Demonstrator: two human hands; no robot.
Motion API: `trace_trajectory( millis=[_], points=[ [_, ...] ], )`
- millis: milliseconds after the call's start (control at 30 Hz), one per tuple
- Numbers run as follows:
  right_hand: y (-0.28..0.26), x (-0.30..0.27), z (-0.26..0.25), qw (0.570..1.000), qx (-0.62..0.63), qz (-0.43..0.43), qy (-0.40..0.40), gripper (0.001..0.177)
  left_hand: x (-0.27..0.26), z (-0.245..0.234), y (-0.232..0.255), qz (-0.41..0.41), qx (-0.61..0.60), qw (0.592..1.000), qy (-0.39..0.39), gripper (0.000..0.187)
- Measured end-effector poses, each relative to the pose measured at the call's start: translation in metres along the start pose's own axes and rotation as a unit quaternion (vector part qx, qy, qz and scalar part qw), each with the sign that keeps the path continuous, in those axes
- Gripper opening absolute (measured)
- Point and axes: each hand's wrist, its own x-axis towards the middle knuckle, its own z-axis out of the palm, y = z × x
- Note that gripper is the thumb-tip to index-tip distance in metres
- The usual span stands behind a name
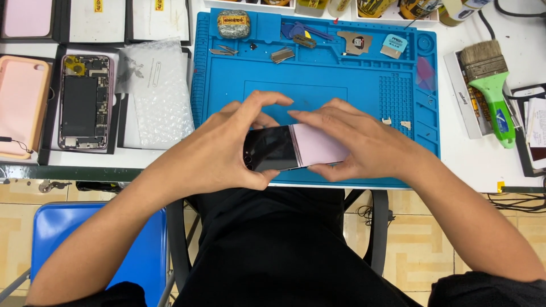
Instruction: The person applies adhesive from a bottle to the edges of a mobile phone and uses a thin tool to pry the screen component from the housing. The person then uses a pointed tool to move components inside the device.
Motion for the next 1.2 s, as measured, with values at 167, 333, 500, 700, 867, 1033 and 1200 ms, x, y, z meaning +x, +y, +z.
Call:
trace_trajectory(
  millis=[167,333,500,700,867,1033,1200],
  points=[
    [-0.012,-0.01,0.001,0.988,0.091,0.007,0.125,0.066,-0.011,0.001,0.016,0.009,-0.094,0.992,0.085,0.079],
    [-0.048,0.002,0.029,0.911,0.29,0.033,0.291,0.075,-0.012,0.028,0.031,0.061,-0.186,0.955,0.222,0.065],
    [-0.08,0.025,0.064,0.763,0.462,0.125,0.435,0.09,-0.002,0.067,0.038,0.065,-0.25,0.906,0.334,0.06],
    [-0.087,0.038,0.093,0.643,0.584,0.077,0.489,0.076,0.007,0.096,0.035,0.082,-0.244,0.886,0.384,0.058],
    [-0.091,0.04,0.095,0.559,0.656,0.07,0.502,0.079,0.009,0.109,0.03,0.07,-0.198,0.891,0.403,0.063],
    [-0.078,0.036,0.098,0.492,0.708,0.031,0.506,0.077,0.003,0.116,0.02,0.087,-0.145,0.911,0.375,0.082],
    [-0.072,0.032,0.104,0.525,0.71,-0.008,0.469,0.084,0.001,0.13,0.005,0.131,-0.12,0.897,0.405,0.083]
  ],
)
